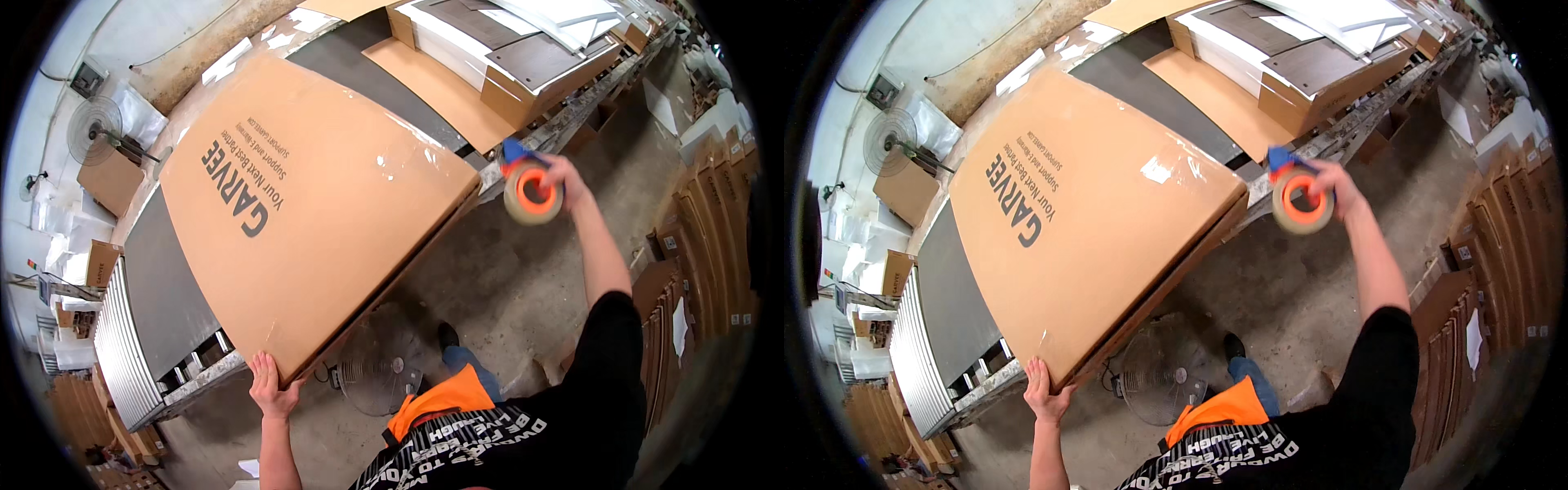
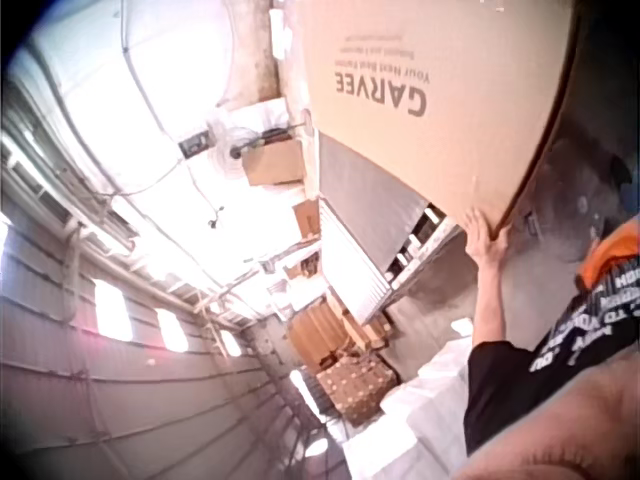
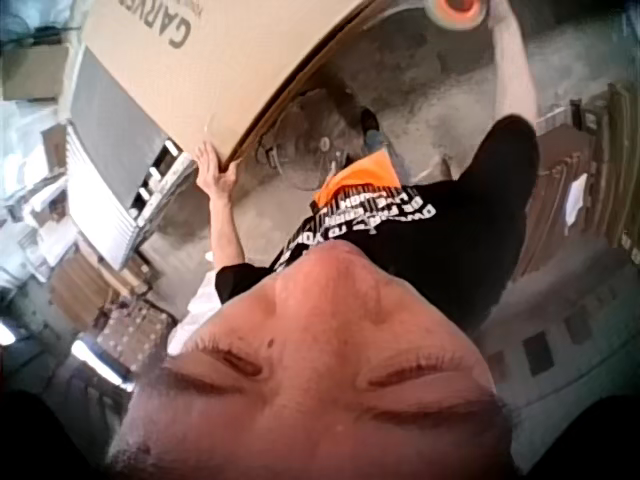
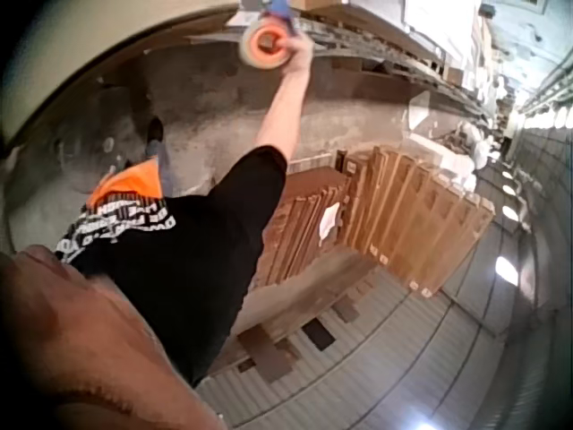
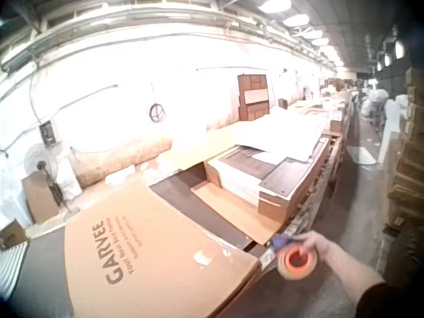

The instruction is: The person seals several large cardboard boxes using a tape dispenser on a work table, moves the boxes along the table, and handles large white foam panels by placing them into the boxes.

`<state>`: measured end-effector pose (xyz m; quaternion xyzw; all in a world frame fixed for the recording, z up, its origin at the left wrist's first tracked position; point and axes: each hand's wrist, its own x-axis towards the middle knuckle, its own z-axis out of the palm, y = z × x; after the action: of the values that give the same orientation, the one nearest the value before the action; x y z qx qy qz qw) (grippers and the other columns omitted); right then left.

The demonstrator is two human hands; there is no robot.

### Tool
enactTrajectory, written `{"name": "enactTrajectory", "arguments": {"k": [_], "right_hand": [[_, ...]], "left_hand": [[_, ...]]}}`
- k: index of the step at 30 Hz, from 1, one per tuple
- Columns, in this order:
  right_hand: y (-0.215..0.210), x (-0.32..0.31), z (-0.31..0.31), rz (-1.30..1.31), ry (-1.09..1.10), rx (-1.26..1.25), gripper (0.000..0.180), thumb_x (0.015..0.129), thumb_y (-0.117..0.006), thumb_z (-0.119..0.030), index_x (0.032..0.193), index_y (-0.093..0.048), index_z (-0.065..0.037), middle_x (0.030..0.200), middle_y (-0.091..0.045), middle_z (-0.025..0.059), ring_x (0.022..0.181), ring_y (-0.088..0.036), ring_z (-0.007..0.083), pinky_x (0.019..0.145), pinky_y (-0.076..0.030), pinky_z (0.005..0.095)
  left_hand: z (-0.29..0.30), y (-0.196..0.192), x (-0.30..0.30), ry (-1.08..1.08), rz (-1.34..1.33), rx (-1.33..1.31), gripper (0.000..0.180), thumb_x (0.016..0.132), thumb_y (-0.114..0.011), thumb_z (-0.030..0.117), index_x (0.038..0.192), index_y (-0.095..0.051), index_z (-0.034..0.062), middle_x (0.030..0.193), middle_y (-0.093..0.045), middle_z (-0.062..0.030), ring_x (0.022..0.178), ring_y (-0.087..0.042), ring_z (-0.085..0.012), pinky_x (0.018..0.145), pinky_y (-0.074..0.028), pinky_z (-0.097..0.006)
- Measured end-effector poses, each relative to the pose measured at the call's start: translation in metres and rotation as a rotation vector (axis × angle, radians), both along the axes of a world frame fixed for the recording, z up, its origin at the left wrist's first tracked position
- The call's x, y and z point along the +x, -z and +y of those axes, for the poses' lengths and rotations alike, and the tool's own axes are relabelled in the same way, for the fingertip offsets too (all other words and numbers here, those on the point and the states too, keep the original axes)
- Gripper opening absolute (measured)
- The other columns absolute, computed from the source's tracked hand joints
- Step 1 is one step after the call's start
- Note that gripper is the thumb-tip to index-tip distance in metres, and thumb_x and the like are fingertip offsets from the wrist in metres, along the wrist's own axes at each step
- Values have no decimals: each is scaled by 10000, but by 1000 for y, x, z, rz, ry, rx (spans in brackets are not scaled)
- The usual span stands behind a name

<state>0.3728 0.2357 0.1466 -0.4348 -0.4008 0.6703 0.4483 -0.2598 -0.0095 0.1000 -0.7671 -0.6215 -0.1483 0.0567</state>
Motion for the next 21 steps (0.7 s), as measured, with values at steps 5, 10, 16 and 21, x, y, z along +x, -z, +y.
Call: {"name": "enactTrajectory", "arguments": {"k": [5,10,16,21], "right_hand": [[28,42,109,-190,-402,-214,319,507,-594,-43,796,-653,80,686,-655,111,529,-591,161,499,-492,289],[18,-43,-44,-107,-287,-189,701,461,-679,39,1162,-663,37,1075,-701,111,988,-642,137,965,-462,300],[54,-186,-109,69,252,-12,666,644,-656,-24,1293,-545,75,1207,-630,112,1065,-562,121,946,-425,246],[41,-196,-107,151,195,-162,676,624,-650,-16,1287,-553,75,1131,-650,87,1016,-562,107,923,-435,245]], "left_hand": [[14,-8,0,59,75,-18,854,604,-834,365,1270,-529,-74,1266,-550,-318,1204,-524,-468,1042,-414,-519],[9,-46,19,-20,160,-177,855,615,-835,364,1256,-521,-106,1241,-566,-312,1196,-533,-461,1042,-411,-519],[232,-107,207,767,-50,-129,592,773,-752,380,1233,-617,32,1276,-605,-139,1217,-528,-429,1068,-359,-560],[315,-71,401,1557,287,-250,312,839,-601,381,994,-721,138,1178,-668,4,1237,-514,-297,1133,-256,-505]]}}
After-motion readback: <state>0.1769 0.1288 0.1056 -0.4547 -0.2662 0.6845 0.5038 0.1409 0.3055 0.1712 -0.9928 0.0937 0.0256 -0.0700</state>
